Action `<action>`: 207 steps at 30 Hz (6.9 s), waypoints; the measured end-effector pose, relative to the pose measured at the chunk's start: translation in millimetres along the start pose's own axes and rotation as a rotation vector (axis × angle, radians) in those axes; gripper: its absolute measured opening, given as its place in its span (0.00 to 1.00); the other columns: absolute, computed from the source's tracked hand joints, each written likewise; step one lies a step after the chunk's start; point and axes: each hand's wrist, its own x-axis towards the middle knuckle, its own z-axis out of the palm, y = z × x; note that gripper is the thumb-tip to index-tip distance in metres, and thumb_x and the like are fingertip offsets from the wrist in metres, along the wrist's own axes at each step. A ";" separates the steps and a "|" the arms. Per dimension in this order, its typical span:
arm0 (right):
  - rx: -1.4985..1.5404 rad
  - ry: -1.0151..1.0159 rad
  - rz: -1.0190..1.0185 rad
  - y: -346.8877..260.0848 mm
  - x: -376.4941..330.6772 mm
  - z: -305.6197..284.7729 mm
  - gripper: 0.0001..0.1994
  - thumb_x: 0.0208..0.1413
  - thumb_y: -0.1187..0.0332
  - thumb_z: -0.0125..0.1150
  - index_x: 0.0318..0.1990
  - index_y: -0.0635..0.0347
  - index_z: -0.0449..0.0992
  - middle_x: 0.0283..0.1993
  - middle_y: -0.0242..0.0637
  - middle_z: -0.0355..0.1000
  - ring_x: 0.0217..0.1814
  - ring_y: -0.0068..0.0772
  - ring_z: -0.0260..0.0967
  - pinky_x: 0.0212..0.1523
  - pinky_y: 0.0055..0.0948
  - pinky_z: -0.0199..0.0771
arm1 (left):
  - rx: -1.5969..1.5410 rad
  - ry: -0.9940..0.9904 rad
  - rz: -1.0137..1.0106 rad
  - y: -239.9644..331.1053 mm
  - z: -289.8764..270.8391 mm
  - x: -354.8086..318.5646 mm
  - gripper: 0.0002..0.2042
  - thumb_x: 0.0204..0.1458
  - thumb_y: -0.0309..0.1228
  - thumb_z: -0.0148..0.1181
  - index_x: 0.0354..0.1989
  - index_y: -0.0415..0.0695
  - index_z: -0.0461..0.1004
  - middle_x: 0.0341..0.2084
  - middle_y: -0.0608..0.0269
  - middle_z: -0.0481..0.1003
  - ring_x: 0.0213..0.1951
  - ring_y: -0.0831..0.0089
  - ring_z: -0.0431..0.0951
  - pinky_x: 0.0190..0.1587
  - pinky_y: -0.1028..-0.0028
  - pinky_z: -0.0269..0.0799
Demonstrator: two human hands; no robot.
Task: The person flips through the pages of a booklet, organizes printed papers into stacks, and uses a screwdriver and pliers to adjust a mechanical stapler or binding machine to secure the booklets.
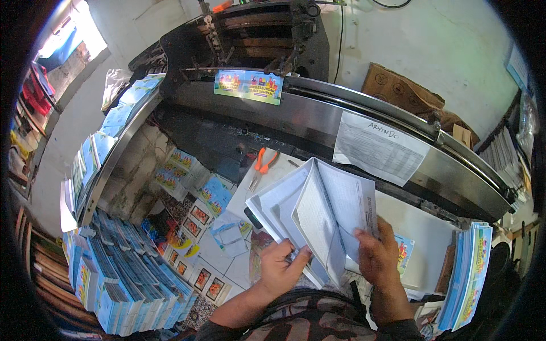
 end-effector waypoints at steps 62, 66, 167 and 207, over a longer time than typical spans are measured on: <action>-0.062 0.086 0.167 -5.8 20.9 6.0 0.14 0.56 0.74 0.57 0.49 0.71 0.70 0.42 0.61 0.69 0.42 0.66 0.70 0.44 0.49 0.73 | 0.303 0.220 0.251 1.6 -16.9 18.1 0.05 0.53 0.25 0.62 0.31 0.35 0.77 0.23 0.57 0.68 0.24 0.64 0.71 0.28 0.68 0.66; 0.074 -0.050 0.302 -0.9 36.2 -16.0 0.13 0.55 0.76 0.55 0.48 0.71 0.70 0.45 0.58 0.69 0.44 0.66 0.69 0.44 0.52 0.71 | 0.066 0.204 -0.073 -7.7 -34.3 20.3 0.06 0.58 0.24 0.56 0.33 0.34 0.77 0.25 0.62 0.71 0.30 0.75 0.71 0.35 0.76 0.65; -0.215 -0.560 0.242 33.0 15.5 18.2 0.43 0.48 0.77 0.52 0.72 0.60 0.39 0.63 0.66 0.57 0.54 0.63 0.69 0.51 0.50 0.72 | 0.101 0.116 -0.279 -138.3 -14.1 19.8 0.20 0.53 0.21 0.59 0.56 0.38 0.67 0.48 0.48 0.73 0.52 0.61 0.72 0.57 0.69 0.64; -0.099 -0.172 0.050 118.4 135.2 31.0 0.15 0.55 0.63 0.60 0.48 0.58 0.73 0.42 0.45 0.71 0.44 0.50 0.74 0.43 0.48 0.75 | 0.320 0.157 0.156 -62.4 37.9 294.7 0.30 0.56 0.45 0.61 0.59 0.32 0.68 0.51 0.41 0.72 0.54 0.53 0.73 0.57 0.64 0.67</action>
